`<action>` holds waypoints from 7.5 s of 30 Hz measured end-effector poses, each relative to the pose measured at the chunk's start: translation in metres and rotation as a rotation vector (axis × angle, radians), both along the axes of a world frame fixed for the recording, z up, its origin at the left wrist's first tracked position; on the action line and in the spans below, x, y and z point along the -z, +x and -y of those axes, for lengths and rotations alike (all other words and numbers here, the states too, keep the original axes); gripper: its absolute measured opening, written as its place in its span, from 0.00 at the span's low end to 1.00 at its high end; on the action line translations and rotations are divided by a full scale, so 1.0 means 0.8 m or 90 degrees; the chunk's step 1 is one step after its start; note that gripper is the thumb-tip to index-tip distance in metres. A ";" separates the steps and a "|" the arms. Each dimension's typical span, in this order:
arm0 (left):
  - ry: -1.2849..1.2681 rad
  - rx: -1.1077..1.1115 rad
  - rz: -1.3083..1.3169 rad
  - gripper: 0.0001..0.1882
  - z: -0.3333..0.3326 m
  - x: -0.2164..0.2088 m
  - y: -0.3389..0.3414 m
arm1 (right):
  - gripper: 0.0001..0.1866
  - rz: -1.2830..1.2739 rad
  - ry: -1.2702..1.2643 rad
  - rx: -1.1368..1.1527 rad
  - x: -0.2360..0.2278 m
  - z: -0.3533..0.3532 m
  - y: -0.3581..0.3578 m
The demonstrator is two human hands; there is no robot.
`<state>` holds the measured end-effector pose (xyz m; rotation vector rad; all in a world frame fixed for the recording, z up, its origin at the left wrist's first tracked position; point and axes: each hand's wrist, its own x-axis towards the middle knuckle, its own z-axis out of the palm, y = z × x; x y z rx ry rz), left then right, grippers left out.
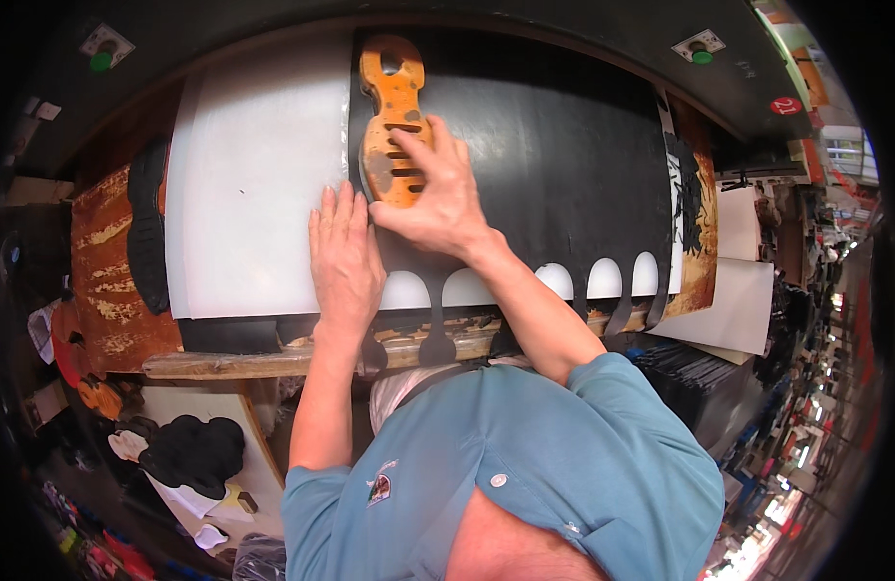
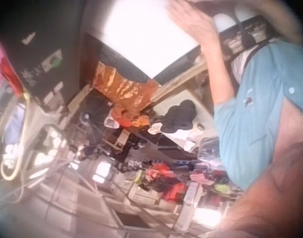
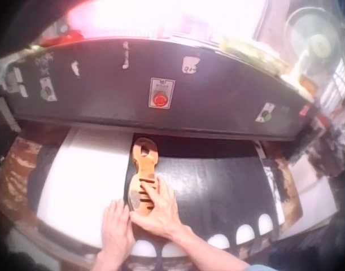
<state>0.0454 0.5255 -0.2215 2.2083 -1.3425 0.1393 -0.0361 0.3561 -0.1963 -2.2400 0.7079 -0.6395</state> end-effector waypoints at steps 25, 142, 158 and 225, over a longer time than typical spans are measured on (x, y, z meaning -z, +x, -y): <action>-0.335 -0.325 -0.469 0.14 -0.093 -0.020 0.102 | 0.47 0.392 0.724 -0.077 -0.024 0.060 -0.104; -0.060 0.121 -0.131 0.18 -0.007 -0.020 0.064 | 0.59 -0.316 -0.160 0.256 0.060 0.044 -0.264; -0.038 0.180 -0.167 0.24 0.059 0.042 0.102 | 0.60 -0.323 -0.163 0.274 0.062 0.028 -0.255; -0.602 -0.013 -0.684 0.13 -0.193 -0.035 0.260 | 0.38 -0.059 -0.251 0.102 -0.011 0.022 -0.119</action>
